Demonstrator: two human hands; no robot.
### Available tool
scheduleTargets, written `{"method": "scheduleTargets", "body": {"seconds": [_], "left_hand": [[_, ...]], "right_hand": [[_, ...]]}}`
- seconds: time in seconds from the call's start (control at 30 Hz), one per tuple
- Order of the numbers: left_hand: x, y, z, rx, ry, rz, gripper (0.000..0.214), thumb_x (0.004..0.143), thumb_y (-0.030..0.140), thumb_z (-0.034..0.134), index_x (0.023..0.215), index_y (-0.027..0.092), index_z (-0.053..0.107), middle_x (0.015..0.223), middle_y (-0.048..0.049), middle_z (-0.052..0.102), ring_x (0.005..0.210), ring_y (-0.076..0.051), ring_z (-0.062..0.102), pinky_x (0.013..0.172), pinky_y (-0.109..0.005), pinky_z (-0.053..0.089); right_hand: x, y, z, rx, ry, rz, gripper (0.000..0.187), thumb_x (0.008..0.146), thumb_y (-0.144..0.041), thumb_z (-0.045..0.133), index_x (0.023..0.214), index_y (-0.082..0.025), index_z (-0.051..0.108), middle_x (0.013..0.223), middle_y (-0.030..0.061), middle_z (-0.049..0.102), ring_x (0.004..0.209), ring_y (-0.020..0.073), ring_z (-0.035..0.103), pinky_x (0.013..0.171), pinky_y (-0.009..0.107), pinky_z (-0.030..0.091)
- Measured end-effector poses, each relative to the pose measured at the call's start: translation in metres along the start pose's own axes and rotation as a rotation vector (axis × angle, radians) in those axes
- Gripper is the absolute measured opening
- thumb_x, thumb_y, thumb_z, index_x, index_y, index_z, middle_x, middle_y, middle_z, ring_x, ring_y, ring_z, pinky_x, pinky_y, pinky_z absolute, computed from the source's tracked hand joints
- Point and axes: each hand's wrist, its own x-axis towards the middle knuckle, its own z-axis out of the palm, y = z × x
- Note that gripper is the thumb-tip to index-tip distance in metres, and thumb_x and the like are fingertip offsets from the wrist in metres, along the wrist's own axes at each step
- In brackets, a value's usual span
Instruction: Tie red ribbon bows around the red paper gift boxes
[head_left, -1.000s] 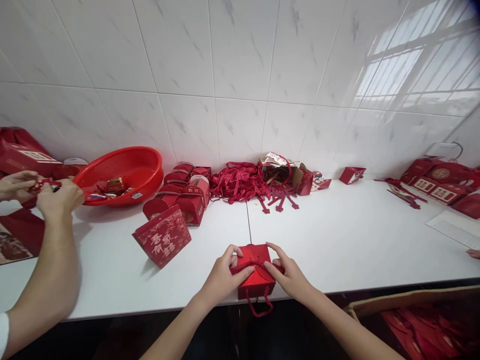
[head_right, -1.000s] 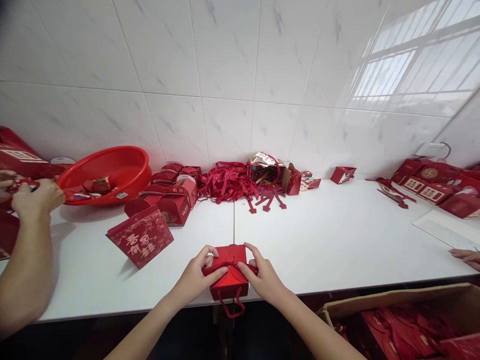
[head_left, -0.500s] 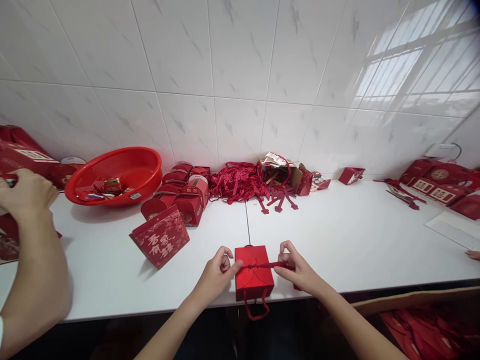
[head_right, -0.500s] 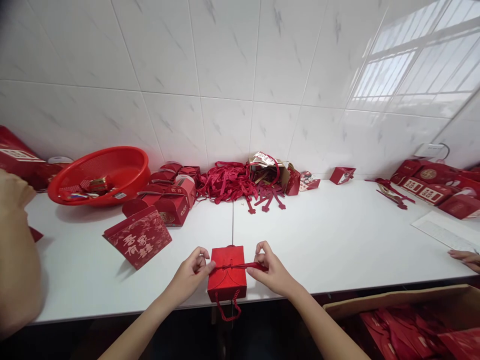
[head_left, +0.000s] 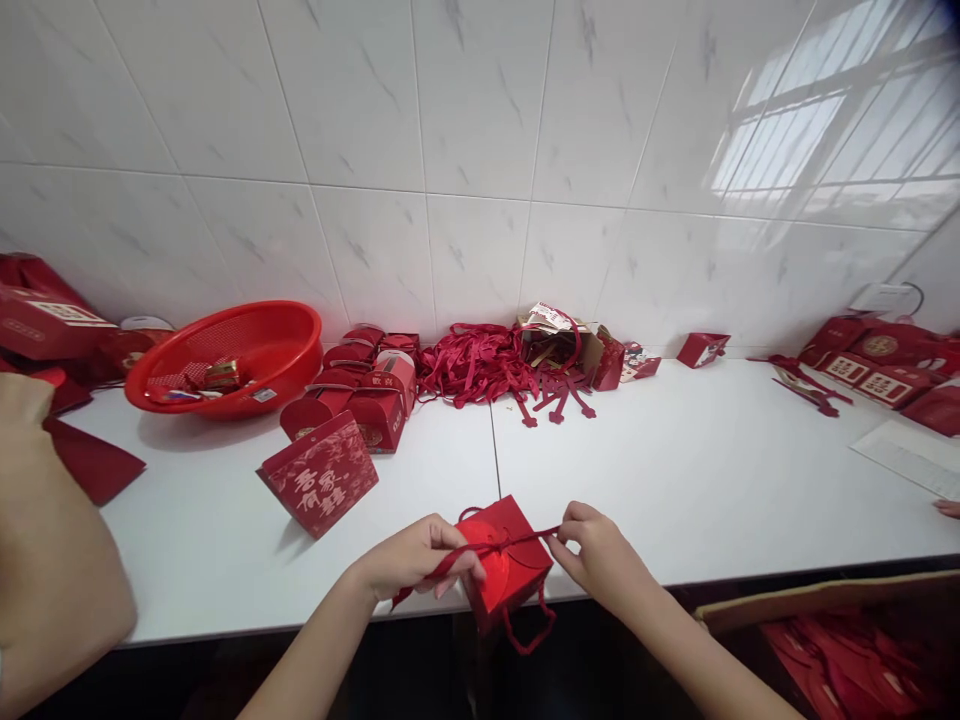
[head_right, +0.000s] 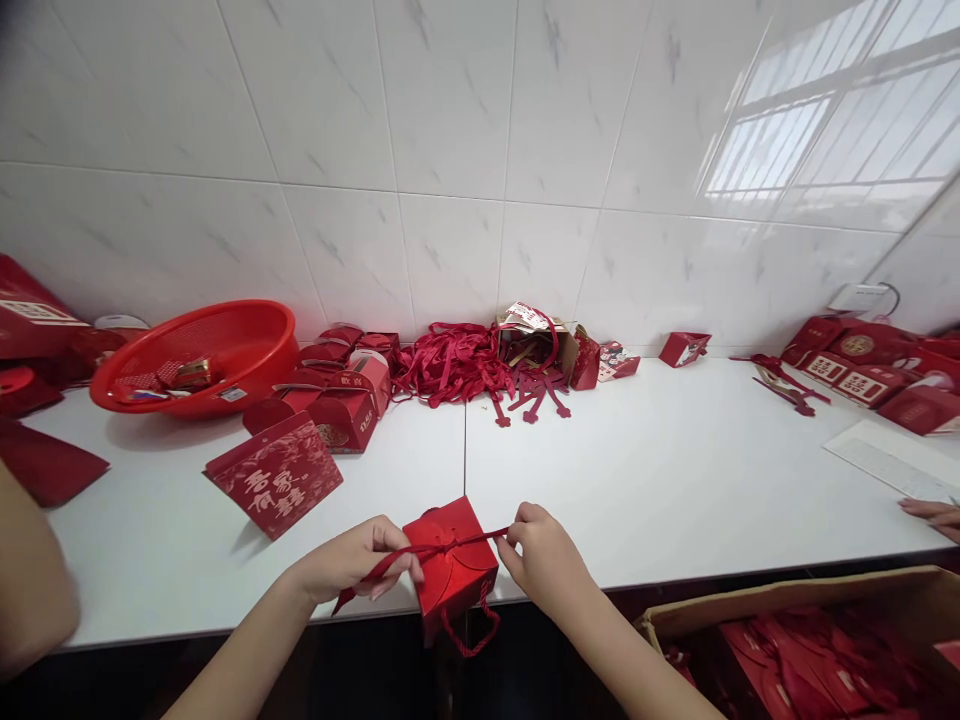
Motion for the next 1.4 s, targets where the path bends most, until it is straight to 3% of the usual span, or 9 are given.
{"method": "scheduleTargets", "body": {"seconds": [0.13,0.2,0.3,0.4,0.57,0.77,0.97,1.2,1.4], "left_hand": [[-0.003,-0.001,0.023,-0.12,0.266,0.036,0.041,0.075,0.05,0.062,0.079,0.012,0.073,0.047,0.0041,0.044,0.042,-0.005,0.023,0.041,-0.021,0.014],[-0.004,-0.001,0.033,-0.135,0.35,0.084,0.037,0.073,0.047,0.065,0.083,0.012,0.074,0.052,0.0026,0.047,0.047,-0.006,0.028,0.043,-0.02,0.019],[-0.001,0.0,0.046,-0.103,0.49,0.209,0.029,0.074,0.041,0.066,0.083,0.015,0.075,0.063,-0.0016,0.056,0.057,-0.01,0.04,0.052,-0.022,0.033],[0.004,0.001,0.057,0.051,0.646,0.33,0.023,0.079,0.034,0.061,0.086,0.018,0.075,0.069,-0.0029,0.056,0.059,-0.012,0.045,0.054,-0.023,0.037],[0.016,-0.003,0.074,0.434,0.742,0.479,0.028,0.085,0.018,0.046,0.091,0.021,0.072,0.078,-0.0051,0.056,0.066,-0.014,0.054,0.058,-0.025,0.043],[0.024,-0.01,0.079,0.694,0.757,0.526,0.032,0.086,0.013,0.043,0.104,0.022,0.068,0.081,-0.0056,0.059,0.065,-0.013,0.056,0.058,-0.024,0.046],[0.026,-0.017,0.074,0.907,0.763,0.59,0.036,0.087,0.011,0.04,0.11,0.022,0.064,0.085,-0.0068,0.06,0.064,-0.013,0.057,0.056,-0.022,0.047],[0.022,-0.014,0.06,0.953,0.508,0.714,0.038,0.09,0.013,0.038,0.116,0.027,0.061,0.095,-0.0077,0.061,0.075,-0.014,0.06,0.063,-0.023,0.05],[0.027,0.004,0.043,0.873,0.38,0.678,0.034,0.09,0.015,0.038,0.104,0.024,0.068,0.097,-0.0079,0.062,0.071,-0.012,0.058,0.063,-0.023,0.046]], "right_hand": [[0.001,-0.002,0.005,0.083,0.277,-0.078,0.03,0.088,-0.022,0.045,0.063,-0.018,0.062,0.068,0.0061,0.052,0.061,0.0159,0.052,0.055,0.029,0.042],[0.001,-0.006,0.002,0.198,0.326,-0.111,0.03,0.088,-0.022,0.045,0.065,-0.018,0.063,0.071,0.0071,0.054,0.061,0.0152,0.051,0.051,0.027,0.041],[0.001,-0.016,-0.002,0.382,0.287,-0.077,0.027,0.086,-0.025,0.05,0.064,-0.019,0.066,0.073,0.0067,0.056,0.06,0.0147,0.051,0.046,0.026,0.038],[0.002,-0.025,-0.002,0.519,0.202,0.021,0.025,0.082,-0.029,0.057,0.06,-0.02,0.068,0.072,0.0054,0.056,0.061,0.0149,0.052,0.047,0.026,0.038],[0.005,-0.035,0.0,0.625,0.051,0.134,0.02,0.076,-0.037,0.066,0.064,-0.022,0.071,0.074,0.0029,0.055,0.063,0.0137,0.05,0.054,0.026,0.041],[0.004,-0.041,-0.003,0.621,0.026,0.165,0.018,0.073,-0.034,0.067,0.062,-0.02,0.066,0.071,0.0015,0.053,0.06,0.0129,0.047,0.056,0.026,0.041],[0.007,-0.038,-0.002,0.623,-0.016,0.209,0.016,0.068,-0.013,0.056,0.056,-0.019,0.048,0.067,-0.0009,0.05,0.058,0.0117,0.043,0.054,0.025,0.038],[0.01,-0.031,-0.011,0.647,-0.169,0.153,0.014,0.061,-0.007,0.052,0.06,-0.019,0.044,0.073,-0.0023,0.046,0.06,0.0102,0.043,0.053,0.023,0.036],[0.012,-0.029,-0.001,0.557,-0.071,0.085,0.017,0.063,-0.008,0.053,0.058,-0.02,0.04,0.087,0.0025,0.049,0.077,0.0156,0.05,0.063,0.027,0.041]]}}
